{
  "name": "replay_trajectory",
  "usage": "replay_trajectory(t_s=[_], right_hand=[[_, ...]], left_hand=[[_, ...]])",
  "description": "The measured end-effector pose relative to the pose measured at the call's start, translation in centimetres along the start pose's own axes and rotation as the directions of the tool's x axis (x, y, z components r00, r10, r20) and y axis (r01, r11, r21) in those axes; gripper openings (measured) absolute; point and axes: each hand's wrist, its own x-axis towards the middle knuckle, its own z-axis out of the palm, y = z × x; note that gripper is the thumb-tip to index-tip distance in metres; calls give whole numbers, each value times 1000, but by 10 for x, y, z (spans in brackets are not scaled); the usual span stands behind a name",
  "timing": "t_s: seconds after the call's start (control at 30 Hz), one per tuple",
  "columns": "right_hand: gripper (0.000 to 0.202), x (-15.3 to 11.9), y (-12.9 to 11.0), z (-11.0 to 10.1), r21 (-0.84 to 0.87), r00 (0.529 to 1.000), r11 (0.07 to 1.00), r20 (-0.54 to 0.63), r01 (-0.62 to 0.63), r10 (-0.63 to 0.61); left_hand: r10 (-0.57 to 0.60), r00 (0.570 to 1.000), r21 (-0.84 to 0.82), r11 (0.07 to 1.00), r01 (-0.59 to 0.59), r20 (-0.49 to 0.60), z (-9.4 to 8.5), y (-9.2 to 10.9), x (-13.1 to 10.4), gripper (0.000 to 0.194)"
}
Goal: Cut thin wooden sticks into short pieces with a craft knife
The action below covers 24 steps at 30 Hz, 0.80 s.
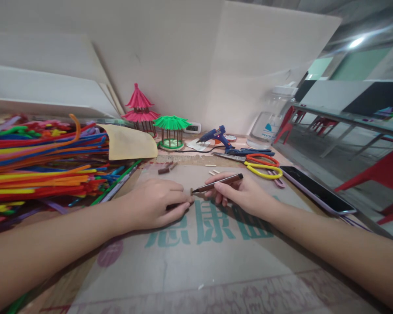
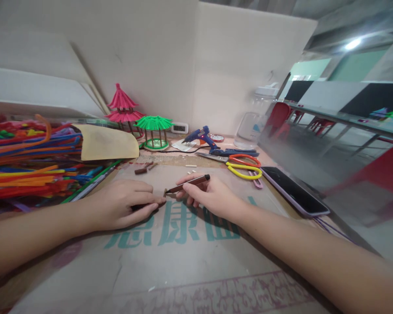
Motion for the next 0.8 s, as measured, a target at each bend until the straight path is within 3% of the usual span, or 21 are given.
replay_trajectory(t_s=[0.13,0.33,0.53,0.8], right_hand=[[24,0,-1,0,-4,999,1000,36,12,-12],[27,0,-2,2,-8,1000,1000,-1,16,-16],[27,0,0,1,-14,1000,1000,10,17,-17],[28,0,0,0,-10,1000,1000,14,19,-19]], left_hand=[[-8,1000,-16,1000,9,7,0,-1,-1,24],[-27,999,-34,999,28,26,-1,0,-1,25],[-244,969,-37,969,245,22,0,-1,3,30],[-206,977,-82,974,211,63,3,-6,4,28]])
